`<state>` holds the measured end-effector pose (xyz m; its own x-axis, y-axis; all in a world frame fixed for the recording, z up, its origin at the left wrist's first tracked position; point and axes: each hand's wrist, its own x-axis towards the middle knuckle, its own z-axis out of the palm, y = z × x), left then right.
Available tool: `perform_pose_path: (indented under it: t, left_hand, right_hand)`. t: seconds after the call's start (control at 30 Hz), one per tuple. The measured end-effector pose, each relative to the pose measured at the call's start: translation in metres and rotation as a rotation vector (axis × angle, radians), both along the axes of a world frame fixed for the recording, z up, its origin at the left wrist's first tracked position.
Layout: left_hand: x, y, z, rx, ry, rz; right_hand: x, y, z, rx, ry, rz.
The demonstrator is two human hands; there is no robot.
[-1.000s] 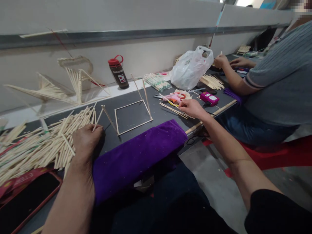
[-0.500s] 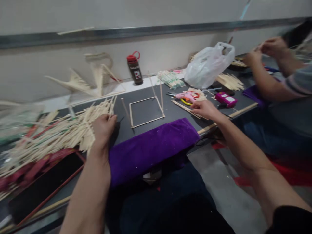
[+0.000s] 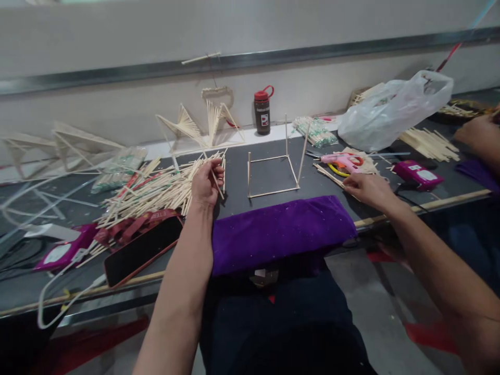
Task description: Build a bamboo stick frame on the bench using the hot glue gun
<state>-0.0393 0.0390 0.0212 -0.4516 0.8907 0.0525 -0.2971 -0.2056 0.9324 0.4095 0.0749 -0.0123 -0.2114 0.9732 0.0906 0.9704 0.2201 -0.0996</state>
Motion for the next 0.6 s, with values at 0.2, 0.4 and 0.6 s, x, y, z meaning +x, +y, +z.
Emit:
perform_pose_path:
  t: [0.2,0.4,0.6]
  left_hand:
    - [-0.004,-0.001,-0.003,0.034,-0.019,-0.015]
    - [-0.002,-0.002,-0.003,0.031,-0.007,-0.072]
    - [0.001,-0.005,0.006,0.094,0.063,0.003]
  right_hand:
    - [-0.001,-0.002,-0.002,0.049,0.042,0.022]
    - [-0.004,-0.005,-0.003,0.096,0.056,0.006]
    - [-0.013,-0.021,0.002,0.191,0.101,0.023]
